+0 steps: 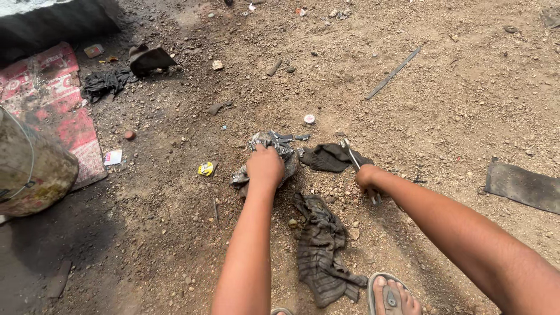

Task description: The person uses a wrench to repeatedly strike and break a piece of metal resting on a rock. The person holds the metal piece with one hand and swings the wrench with the other to fracture the object into smaller pieces.

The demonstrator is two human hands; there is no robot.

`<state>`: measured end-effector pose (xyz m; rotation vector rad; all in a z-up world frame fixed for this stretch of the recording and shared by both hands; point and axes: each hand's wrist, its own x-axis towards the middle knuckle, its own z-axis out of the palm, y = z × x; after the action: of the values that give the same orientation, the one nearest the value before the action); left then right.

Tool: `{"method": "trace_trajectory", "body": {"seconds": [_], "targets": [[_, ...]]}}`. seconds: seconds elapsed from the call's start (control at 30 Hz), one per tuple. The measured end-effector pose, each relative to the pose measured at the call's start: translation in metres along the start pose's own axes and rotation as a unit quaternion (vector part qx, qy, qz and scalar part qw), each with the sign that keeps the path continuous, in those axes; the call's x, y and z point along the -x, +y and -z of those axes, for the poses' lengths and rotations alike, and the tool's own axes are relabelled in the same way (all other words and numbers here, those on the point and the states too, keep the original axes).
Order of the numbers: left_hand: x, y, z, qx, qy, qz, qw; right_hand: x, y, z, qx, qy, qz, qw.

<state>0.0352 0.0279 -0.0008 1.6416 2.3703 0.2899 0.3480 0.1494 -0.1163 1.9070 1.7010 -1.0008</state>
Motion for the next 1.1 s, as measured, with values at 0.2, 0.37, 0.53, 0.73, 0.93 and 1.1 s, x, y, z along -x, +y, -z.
{"method": "trace_trajectory", "body": {"seconds": [0.2,0.37,0.53,0.73,0.93,1.1], "targets": [[0.029,-0.003,-0.003,0.075,0.088,0.024,0.993,0.051,-0.058,0.049,-0.236,-0.040,0.086,0.967],[0.025,0.001,-0.003,0.182,0.078,0.143,0.970,0.095,-0.113,0.050,-0.089,0.050,0.258,0.961],[0.017,0.001,-0.025,0.096,0.063,0.143,0.983,0.122,-0.145,0.059,-0.029,0.222,0.442,0.869],[0.015,0.000,-0.057,0.013,0.120,0.070,0.990,0.153,-0.140,0.067,-0.121,0.223,0.423,0.870],[0.017,-0.006,-0.049,-0.061,0.057,0.056,0.995,0.168,-0.140,0.044,0.228,0.091,0.253,0.936],[0.014,-0.002,-0.037,-0.046,0.083,0.045,0.994,0.195,-0.202,0.141,0.279,0.117,0.249,0.920]]}}
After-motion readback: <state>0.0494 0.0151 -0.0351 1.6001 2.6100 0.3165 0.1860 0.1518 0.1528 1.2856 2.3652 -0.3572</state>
